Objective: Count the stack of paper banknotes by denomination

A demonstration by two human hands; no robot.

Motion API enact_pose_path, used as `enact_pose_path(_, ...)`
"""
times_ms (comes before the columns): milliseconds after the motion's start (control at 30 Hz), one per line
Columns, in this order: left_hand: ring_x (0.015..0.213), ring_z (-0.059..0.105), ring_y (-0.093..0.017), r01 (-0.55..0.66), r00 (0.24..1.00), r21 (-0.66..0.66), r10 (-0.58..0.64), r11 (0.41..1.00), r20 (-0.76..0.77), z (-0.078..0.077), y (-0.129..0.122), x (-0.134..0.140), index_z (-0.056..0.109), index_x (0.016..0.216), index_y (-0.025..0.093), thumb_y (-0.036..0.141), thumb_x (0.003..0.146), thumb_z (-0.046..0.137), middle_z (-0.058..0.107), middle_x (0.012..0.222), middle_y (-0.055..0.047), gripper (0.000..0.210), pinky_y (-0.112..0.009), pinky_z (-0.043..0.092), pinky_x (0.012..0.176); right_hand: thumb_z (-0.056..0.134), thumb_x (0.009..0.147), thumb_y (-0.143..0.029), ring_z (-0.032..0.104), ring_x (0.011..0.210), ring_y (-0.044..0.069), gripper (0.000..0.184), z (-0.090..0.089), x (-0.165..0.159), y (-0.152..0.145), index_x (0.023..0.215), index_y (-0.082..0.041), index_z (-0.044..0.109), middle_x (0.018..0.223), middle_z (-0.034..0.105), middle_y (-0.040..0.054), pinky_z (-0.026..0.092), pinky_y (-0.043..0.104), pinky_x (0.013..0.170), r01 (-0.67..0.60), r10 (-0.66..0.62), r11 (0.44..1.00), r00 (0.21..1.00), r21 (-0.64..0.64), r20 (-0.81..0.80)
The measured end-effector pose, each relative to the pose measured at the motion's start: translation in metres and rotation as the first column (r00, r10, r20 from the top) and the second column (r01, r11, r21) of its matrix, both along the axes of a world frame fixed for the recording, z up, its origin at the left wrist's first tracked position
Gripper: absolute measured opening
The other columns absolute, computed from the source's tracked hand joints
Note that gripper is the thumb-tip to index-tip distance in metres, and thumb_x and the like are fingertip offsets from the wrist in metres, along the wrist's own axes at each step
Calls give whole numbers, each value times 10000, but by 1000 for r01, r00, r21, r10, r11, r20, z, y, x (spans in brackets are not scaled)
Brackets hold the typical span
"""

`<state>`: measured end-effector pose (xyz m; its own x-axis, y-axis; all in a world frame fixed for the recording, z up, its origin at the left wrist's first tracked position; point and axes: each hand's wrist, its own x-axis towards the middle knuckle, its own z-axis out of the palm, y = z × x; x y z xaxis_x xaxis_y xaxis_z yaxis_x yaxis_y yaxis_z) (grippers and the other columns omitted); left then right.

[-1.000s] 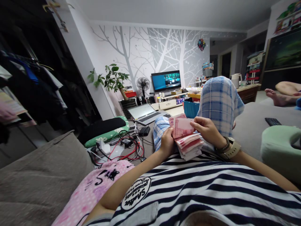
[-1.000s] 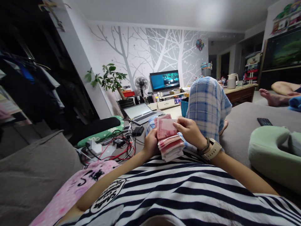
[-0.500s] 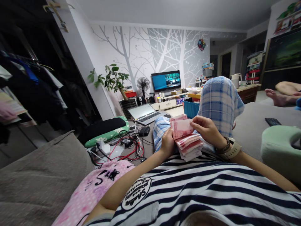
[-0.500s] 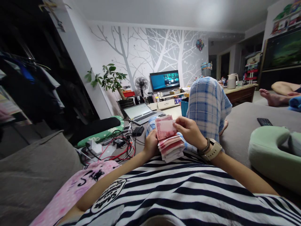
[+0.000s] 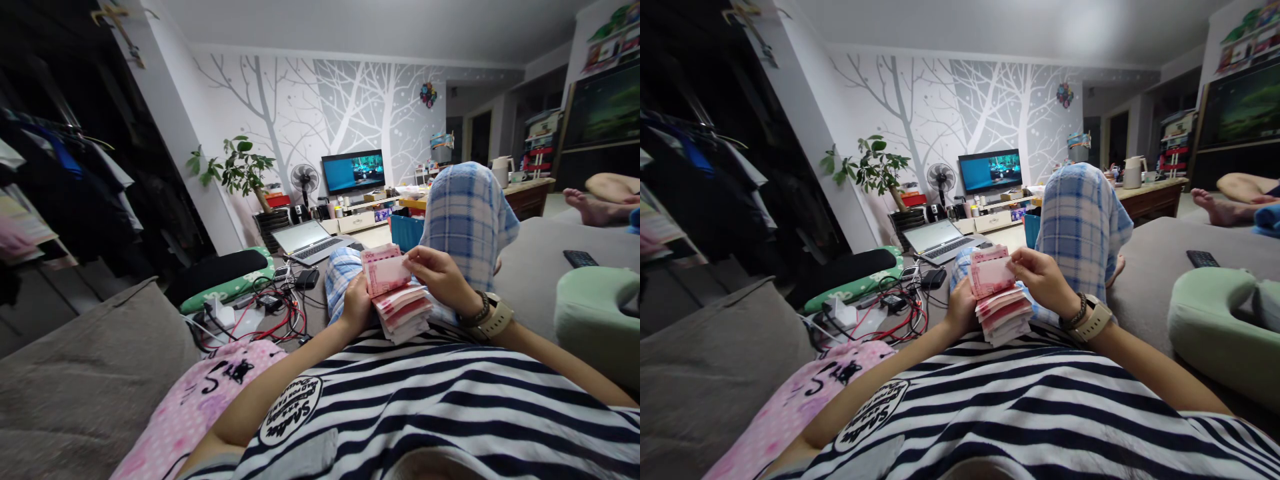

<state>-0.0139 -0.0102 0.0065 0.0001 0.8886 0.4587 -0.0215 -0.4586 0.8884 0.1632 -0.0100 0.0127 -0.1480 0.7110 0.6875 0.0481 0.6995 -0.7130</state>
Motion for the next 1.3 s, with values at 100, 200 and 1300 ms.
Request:
enact_pose_path(100, 704, 569, -187, 61, 991, -56, -53, 997, 122, -6, 6, 2, 654, 643, 198, 216, 779, 607, 651, 717, -33, 146, -301, 487, 737, 620, 835, -457, 360, 497, 87, 286, 1, 1, 0, 777, -177, 606, 566, 470, -43, 290, 242, 474, -33, 32, 999, 999, -31, -14)
enact_pose_path(200, 676, 595, -183, 128, 954, -93, -97, 987, 284, -15, 15, 6, 640, 671, 193, 297, 793, 582, 661, 699, -20, 170, -319, 510, 725, 570, 867, -491, 394, 467, 87, 343, 0, 3, 3, 749, -170, 601, 539, 521, -26, 300, 238, 459, -101, 101, 992, 995, -73, -8)
enact_pose_path(1300, 681, 514, -152, -184, 982, -11, 183, 983, -42, 7, -2, 6, 600, 557, 176, 99, 830, 398, 614, 652, -19, 348, -239, 450, 678, 585, 848, -465, 357, 540, 101, 368, 2, 1, 2, 623, -180, 521, 574, 446, -35, 295, 264, 529, 42, -42, 999, 999, -12, -3)
